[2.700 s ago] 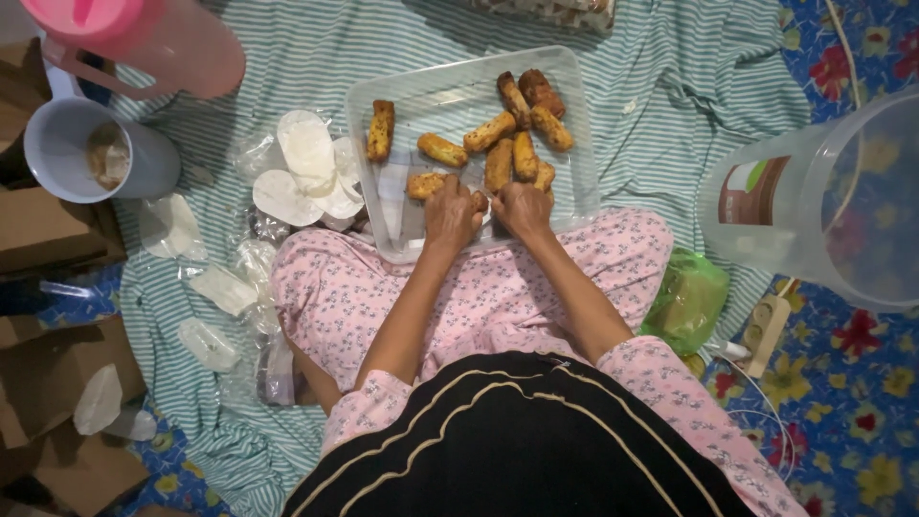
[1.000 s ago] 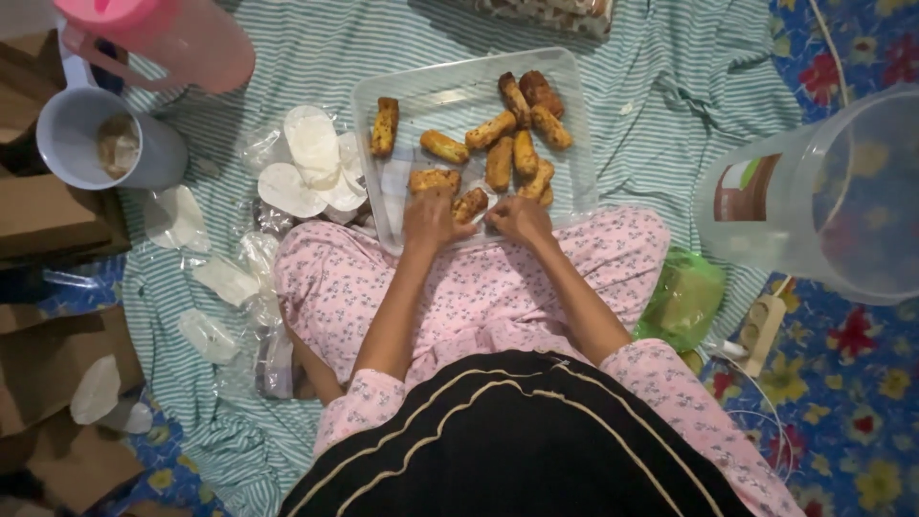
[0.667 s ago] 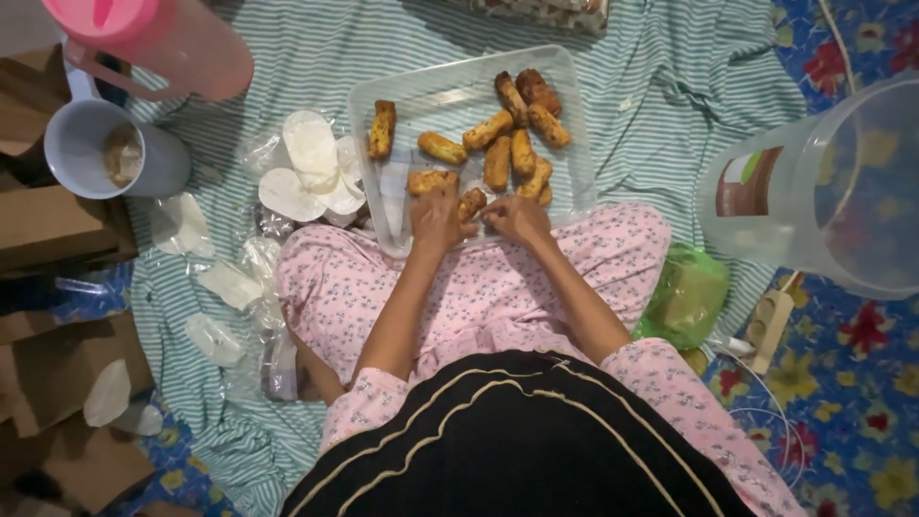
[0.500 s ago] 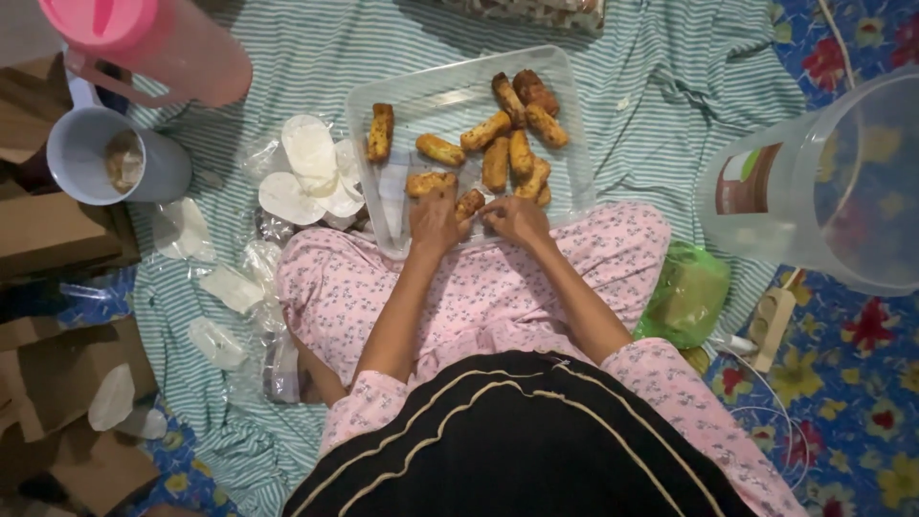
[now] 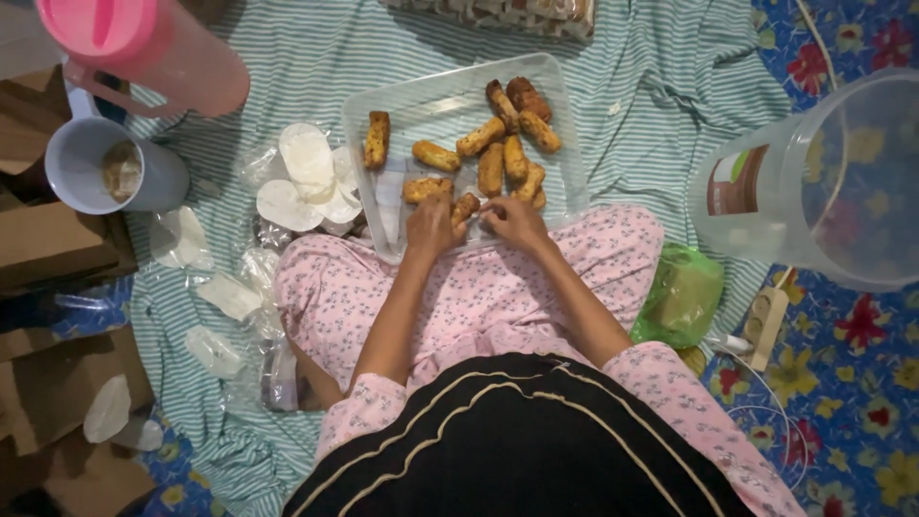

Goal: Wrapping individual fried snacks in plastic film for packaging.

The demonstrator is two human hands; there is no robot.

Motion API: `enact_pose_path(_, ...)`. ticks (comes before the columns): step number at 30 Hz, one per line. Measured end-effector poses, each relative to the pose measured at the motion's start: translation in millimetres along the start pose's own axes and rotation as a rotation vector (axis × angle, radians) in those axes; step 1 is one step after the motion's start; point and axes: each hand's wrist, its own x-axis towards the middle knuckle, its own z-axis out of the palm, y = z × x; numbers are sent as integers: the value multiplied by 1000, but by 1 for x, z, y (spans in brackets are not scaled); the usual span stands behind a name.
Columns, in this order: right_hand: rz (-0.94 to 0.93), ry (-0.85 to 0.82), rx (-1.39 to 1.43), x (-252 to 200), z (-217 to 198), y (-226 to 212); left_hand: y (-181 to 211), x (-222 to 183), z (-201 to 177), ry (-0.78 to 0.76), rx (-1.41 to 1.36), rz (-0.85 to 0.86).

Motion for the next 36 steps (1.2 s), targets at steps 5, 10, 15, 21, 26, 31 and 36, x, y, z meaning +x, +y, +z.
enact_pose_path(5, -219, 187, 175, 1, 8, 21, 39, -24, -87, -136, -177, -80)
enact_pose_path(10, -89, 192, 389, -10, 17, 15, 23, -18, -86, -186, -276, -83)
enact_pose_path(15, 422, 14, 1148, 42, 69, 57, 8, -16, -76, -185, -428, -184)
enact_pose_path(21, 508, -147, 1408, 23, 32, -20, 2, -14, -62, -67, -525, -156)
enact_pose_path(26, 347, -61, 1546, 7, 27, -30, 37, -28, -97, 38, -577, -37)
enact_pose_path(31, 63, 127, 1850, -20, 10, -70, 77, -47, -118, 171, -489, 130)
enact_pose_path(36, -1, 51, 1866, -39, -16, -65, 117, -74, -150, 365, -398, 262)
